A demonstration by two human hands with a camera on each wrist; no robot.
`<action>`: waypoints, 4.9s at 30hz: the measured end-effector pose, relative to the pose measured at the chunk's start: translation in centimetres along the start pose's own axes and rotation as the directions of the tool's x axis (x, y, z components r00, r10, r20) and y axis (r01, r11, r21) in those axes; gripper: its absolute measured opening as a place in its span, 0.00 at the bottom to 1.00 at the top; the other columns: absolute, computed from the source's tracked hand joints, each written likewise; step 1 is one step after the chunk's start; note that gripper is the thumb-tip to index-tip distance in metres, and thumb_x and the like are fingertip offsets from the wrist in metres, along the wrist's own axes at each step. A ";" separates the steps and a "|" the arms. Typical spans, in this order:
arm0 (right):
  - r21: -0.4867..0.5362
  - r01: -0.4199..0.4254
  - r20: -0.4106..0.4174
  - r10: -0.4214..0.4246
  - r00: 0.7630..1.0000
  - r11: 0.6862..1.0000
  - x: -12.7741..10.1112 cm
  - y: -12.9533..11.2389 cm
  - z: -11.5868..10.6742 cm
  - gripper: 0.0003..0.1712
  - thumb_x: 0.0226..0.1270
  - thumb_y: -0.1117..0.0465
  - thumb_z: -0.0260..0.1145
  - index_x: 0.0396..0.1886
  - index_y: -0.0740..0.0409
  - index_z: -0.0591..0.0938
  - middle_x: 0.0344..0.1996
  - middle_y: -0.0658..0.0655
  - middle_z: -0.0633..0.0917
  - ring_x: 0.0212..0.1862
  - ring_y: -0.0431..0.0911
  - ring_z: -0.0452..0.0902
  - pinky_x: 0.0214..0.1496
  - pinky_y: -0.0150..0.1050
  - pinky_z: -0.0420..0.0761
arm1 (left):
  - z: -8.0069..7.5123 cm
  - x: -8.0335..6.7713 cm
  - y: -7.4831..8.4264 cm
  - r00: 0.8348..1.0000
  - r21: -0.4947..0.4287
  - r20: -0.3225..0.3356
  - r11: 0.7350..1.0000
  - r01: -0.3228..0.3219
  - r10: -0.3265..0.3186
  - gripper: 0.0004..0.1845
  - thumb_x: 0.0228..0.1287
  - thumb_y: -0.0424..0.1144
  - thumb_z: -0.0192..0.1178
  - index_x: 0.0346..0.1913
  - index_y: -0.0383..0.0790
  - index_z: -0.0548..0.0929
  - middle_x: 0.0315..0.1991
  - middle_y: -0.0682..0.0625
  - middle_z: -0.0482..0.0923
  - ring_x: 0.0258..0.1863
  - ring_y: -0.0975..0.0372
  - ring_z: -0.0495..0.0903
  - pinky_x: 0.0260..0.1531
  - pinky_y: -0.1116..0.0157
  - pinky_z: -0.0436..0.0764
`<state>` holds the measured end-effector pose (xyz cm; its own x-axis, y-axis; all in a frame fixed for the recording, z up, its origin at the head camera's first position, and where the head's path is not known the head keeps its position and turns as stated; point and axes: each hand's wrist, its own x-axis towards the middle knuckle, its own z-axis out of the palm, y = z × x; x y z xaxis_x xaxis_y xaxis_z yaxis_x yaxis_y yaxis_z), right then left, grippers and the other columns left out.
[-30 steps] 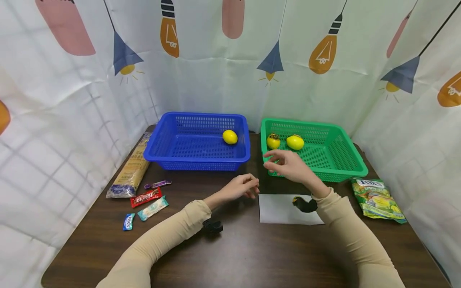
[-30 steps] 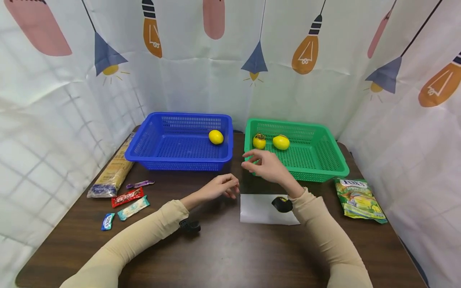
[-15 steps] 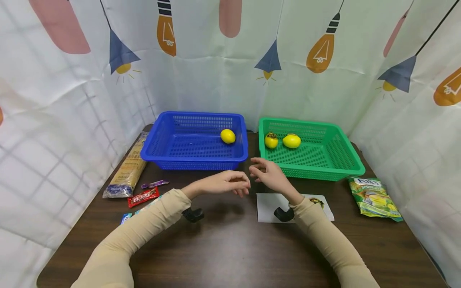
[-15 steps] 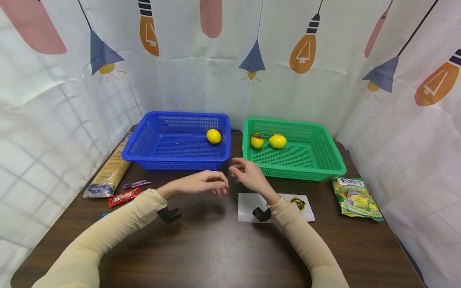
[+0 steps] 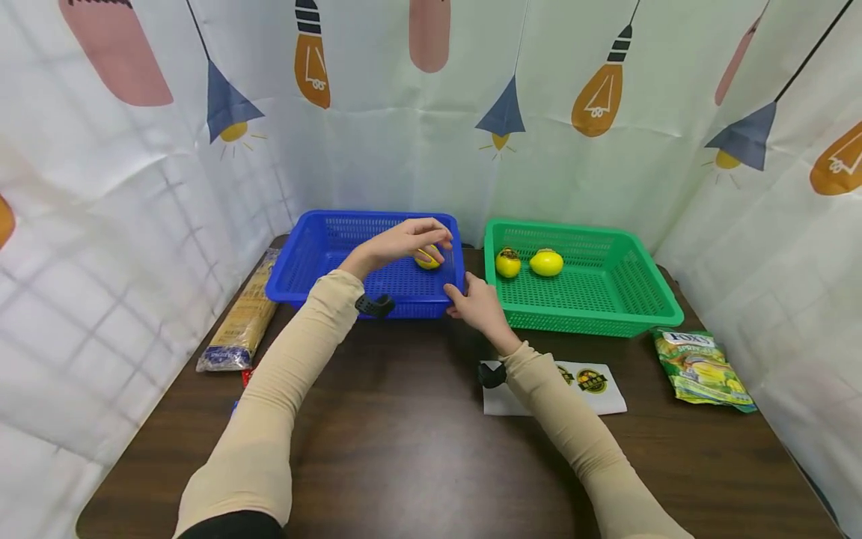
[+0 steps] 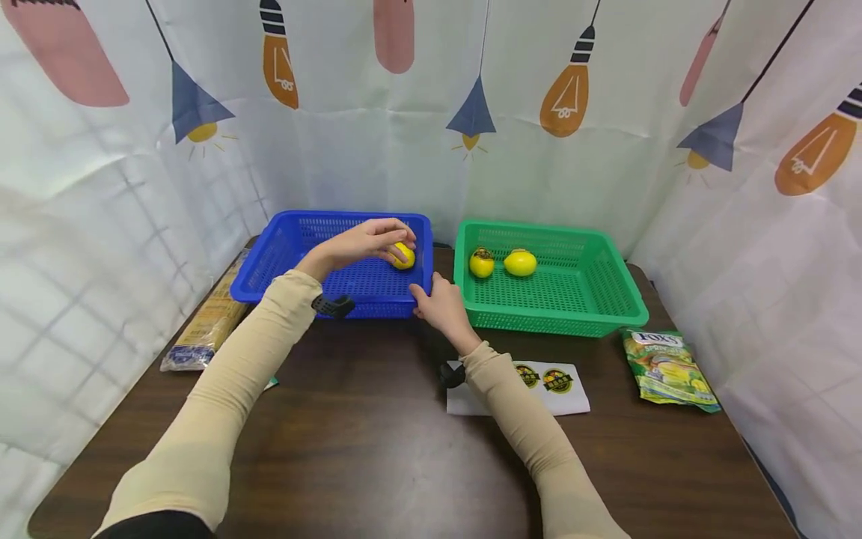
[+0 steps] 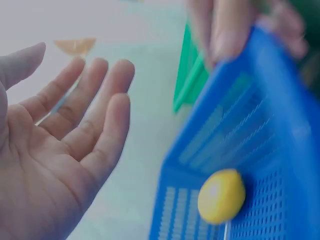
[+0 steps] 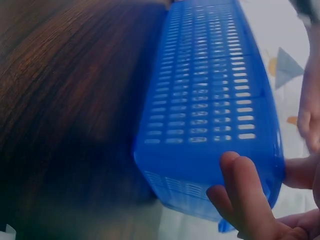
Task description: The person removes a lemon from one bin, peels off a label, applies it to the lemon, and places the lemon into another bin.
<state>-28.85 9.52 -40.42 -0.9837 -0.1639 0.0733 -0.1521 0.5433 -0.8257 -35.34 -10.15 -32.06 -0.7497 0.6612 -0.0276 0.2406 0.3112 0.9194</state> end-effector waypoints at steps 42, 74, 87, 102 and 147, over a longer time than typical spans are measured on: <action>-0.297 0.092 0.142 -0.051 0.988 0.950 -2.7 -0.2 -4.4 0.36 0.76 0.47 0.57 0.74 0.65 0.64 0.39 0.61 0.91 0.31 0.44 0.88 0.30 0.34 0.83 | -2.4 5.8 -4.2 0.957 0.318 -0.243 0.919 0.234 -0.159 0.36 0.73 0.55 0.53 0.73 0.37 0.59 0.62 0.37 0.70 0.53 0.50 0.73 0.57 0.52 0.76; -0.565 0.093 0.375 0.155 0.914 0.820 -9.5 11.2 -13.1 0.21 0.51 0.57 0.80 0.38 0.57 0.78 0.32 0.55 0.78 0.35 0.45 0.69 0.34 0.36 0.71 | 16.0 -4.4 -5.9 0.980 -0.371 0.200 0.927 0.052 0.025 0.21 0.79 0.44 0.45 0.66 0.34 0.65 0.49 0.44 0.75 0.44 0.60 0.81 0.47 0.61 0.87; -0.543 0.074 0.357 0.151 0.922 0.836 -9.1 11.7 -13.4 0.16 0.55 0.57 0.77 0.37 0.56 0.79 0.29 0.53 0.79 0.32 0.44 0.70 0.32 0.34 0.71 | 17.2 -4.4 -5.8 0.976 -0.370 0.220 0.925 0.083 0.000 0.22 0.79 0.43 0.44 0.66 0.34 0.65 0.50 0.43 0.74 0.45 0.61 0.79 0.46 0.63 0.87; -0.554 0.100 0.343 0.117 0.932 0.826 -10.4 11.0 -13.2 0.13 0.62 0.58 0.72 0.43 0.56 0.81 0.34 0.54 0.84 0.32 0.43 0.73 0.31 0.34 0.74 | 18.1 -4.7 -6.2 0.975 -0.446 0.220 0.890 0.095 0.006 0.23 0.78 0.42 0.43 0.67 0.31 0.63 0.49 0.45 0.73 0.45 0.62 0.79 0.43 0.67 0.87; -0.147 0.144 0.107 -0.129 0.986 0.979 -10.2 3.5 -6.2 0.24 0.59 0.48 0.75 0.51 0.54 0.80 0.40 0.57 0.85 0.33 0.43 0.84 0.34 0.34 0.85 | 18.2 -5.0 -6.6 0.990 -0.577 0.138 0.813 0.076 0.006 0.30 0.80 0.48 0.45 0.73 0.32 0.56 0.61 0.36 0.71 0.53 0.59 0.82 0.61 0.55 0.82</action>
<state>-19.92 18.18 -40.63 -0.9399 -0.3198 0.1192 -0.3046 0.6287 -0.7155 -21.94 -3.06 -45.15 -0.6559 0.7510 -0.0763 -0.2169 -0.0908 0.9720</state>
